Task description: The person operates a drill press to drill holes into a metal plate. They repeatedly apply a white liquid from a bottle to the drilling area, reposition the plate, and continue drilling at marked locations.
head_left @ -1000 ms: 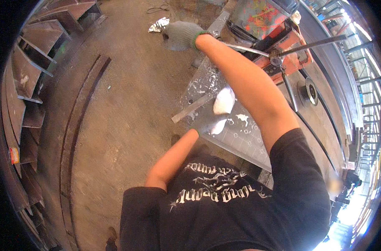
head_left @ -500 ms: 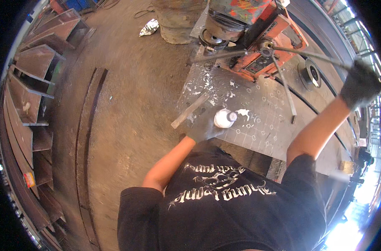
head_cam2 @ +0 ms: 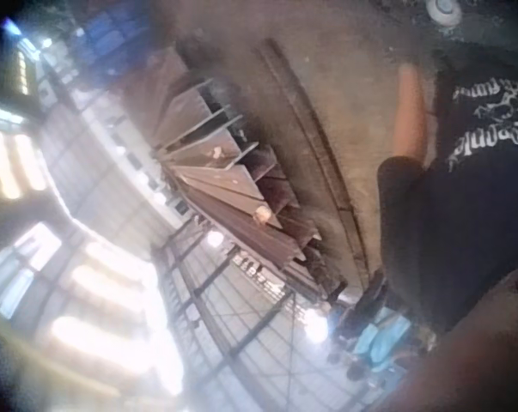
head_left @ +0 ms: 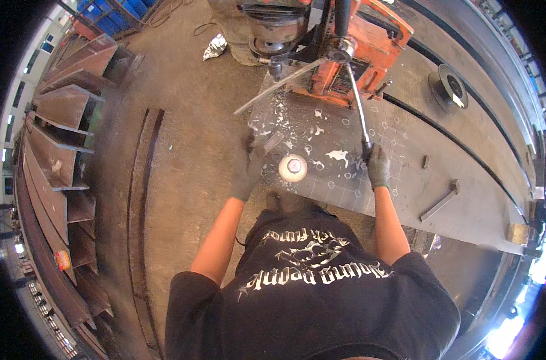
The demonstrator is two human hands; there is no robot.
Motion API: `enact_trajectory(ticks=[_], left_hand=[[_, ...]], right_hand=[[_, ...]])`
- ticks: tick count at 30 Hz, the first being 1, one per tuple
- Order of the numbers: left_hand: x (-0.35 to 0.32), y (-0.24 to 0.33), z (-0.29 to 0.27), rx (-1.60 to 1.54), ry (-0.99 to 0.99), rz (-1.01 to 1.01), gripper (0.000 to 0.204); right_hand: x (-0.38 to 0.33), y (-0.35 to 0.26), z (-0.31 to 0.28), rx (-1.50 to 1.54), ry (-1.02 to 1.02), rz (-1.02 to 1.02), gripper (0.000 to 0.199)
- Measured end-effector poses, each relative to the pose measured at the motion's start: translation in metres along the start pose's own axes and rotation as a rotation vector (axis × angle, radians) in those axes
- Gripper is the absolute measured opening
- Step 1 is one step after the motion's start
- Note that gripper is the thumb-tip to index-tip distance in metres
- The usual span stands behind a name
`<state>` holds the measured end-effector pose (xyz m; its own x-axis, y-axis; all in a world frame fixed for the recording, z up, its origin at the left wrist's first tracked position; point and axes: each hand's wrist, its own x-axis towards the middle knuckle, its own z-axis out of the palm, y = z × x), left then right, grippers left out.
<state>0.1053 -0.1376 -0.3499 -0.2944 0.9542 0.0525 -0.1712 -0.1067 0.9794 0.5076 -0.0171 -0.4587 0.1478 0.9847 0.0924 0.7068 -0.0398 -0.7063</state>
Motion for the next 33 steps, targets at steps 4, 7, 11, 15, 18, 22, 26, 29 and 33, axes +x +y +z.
enact_trajectory(ticks=[4,7,11,15,18,22,26,29,33], left_hand=[[0.068,-0.013,0.004,-0.669,0.258,-0.129,0.088],[0.1,-0.006,0.024,-0.974,0.365,-0.093,0.092],[0.096,-0.017,0.011,-0.964,0.387,-0.107,0.096],[0.103,-0.01,0.01,-0.955,0.328,-0.167,0.099],[0.089,-0.005,0.013,-0.855,0.289,-0.171,0.1],[0.085,-0.008,0.012,-0.78,0.246,-0.2,0.099],[0.088,-0.008,0.014,-0.775,0.247,-0.249,0.105],[0.076,-0.006,0.012,-0.711,0.28,-0.251,0.096],[0.063,-0.038,-0.006,-0.583,0.247,-0.286,0.076]], right_hand=[[0.015,-0.008,-0.009,-0.128,-0.196,-0.034,0.042],[0.051,-0.037,-0.05,-0.258,-0.218,-0.268,0.047],[0.171,-0.135,-0.079,0.299,0.13,-0.436,0.055],[0.284,-0.17,-0.036,1.176,-0.42,-0.105,0.048],[0.317,-0.166,-0.015,1.047,-0.636,-0.114,0.046],[0.34,-0.148,0.001,0.613,-0.535,-0.522,0.05],[0.328,-0.152,0.007,0.544,-0.107,-0.379,0.051],[0.273,-0.162,-0.012,0.431,0.241,-0.235,0.055],[0.107,-0.11,-0.039,0.471,0.083,-0.289,0.045]])
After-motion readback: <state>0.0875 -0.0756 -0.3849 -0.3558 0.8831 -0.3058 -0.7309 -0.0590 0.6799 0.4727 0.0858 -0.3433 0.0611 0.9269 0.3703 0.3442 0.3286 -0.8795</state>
